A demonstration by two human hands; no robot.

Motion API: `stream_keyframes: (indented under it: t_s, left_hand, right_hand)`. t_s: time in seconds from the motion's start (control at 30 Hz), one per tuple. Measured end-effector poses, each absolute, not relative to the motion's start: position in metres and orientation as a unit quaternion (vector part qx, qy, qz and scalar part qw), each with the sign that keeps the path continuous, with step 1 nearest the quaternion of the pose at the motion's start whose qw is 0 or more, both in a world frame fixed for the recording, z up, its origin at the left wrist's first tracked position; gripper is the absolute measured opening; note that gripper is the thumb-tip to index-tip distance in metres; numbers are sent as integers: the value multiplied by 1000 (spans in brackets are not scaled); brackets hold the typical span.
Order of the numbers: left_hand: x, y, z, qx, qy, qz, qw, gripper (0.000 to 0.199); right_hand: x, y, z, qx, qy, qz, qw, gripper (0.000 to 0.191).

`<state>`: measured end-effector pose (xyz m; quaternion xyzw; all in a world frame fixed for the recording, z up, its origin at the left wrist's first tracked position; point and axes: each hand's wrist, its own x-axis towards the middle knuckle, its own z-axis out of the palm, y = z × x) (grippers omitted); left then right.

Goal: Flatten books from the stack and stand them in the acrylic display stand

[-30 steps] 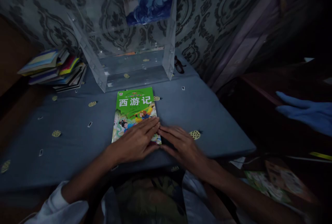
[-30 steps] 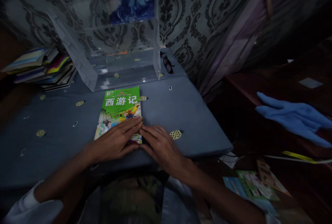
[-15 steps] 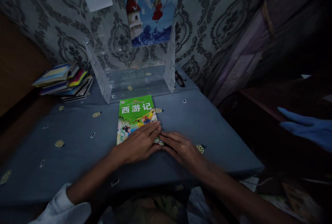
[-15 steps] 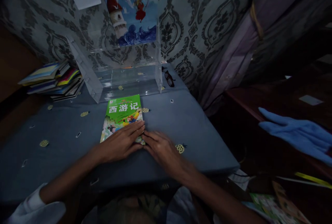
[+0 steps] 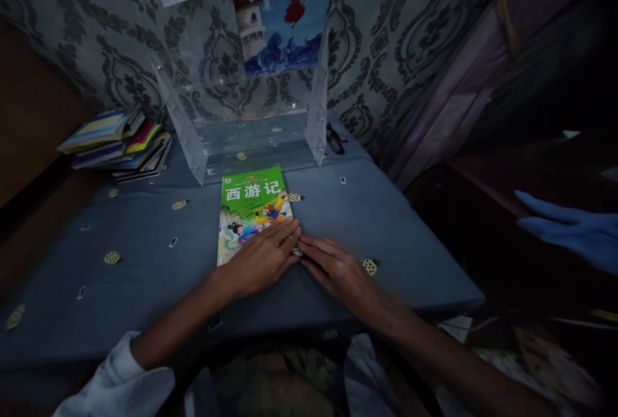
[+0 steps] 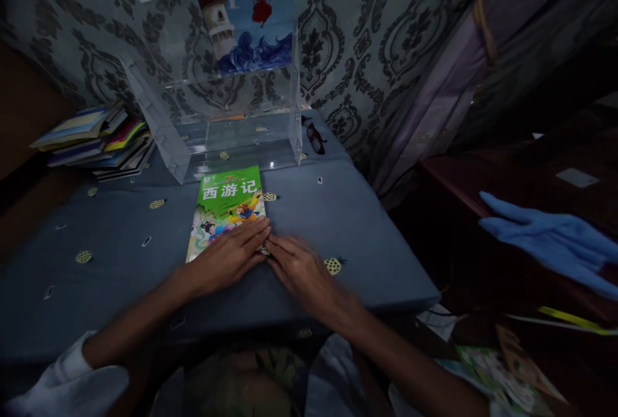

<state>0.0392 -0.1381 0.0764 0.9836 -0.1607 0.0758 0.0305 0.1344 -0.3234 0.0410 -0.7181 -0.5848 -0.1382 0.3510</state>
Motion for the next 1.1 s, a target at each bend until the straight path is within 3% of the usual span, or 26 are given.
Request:
stream_keyframes:
  t_s: [0.13, 0.4, 0.77, 1.1]
  left_hand:
    - [31, -148, 67, 982, -150, 116, 10, 37]
    - [8, -170, 62, 979, -128, 157, -25, 46]
    - [-12, -181, 58, 982, -103, 146, -65, 49]
    - [-45, -166, 57, 987, -73, 140, -41, 52]
  right_hand:
    - [127, -330, 40, -715, -580, -134, 366, 29]
    - [118, -344, 44, -704, -595, -113, 371, 39]
    - [118, -340, 51, -708, -576, -126, 388, 24]
    - [117, -328, 52, -704, -585, -108, 388, 28]
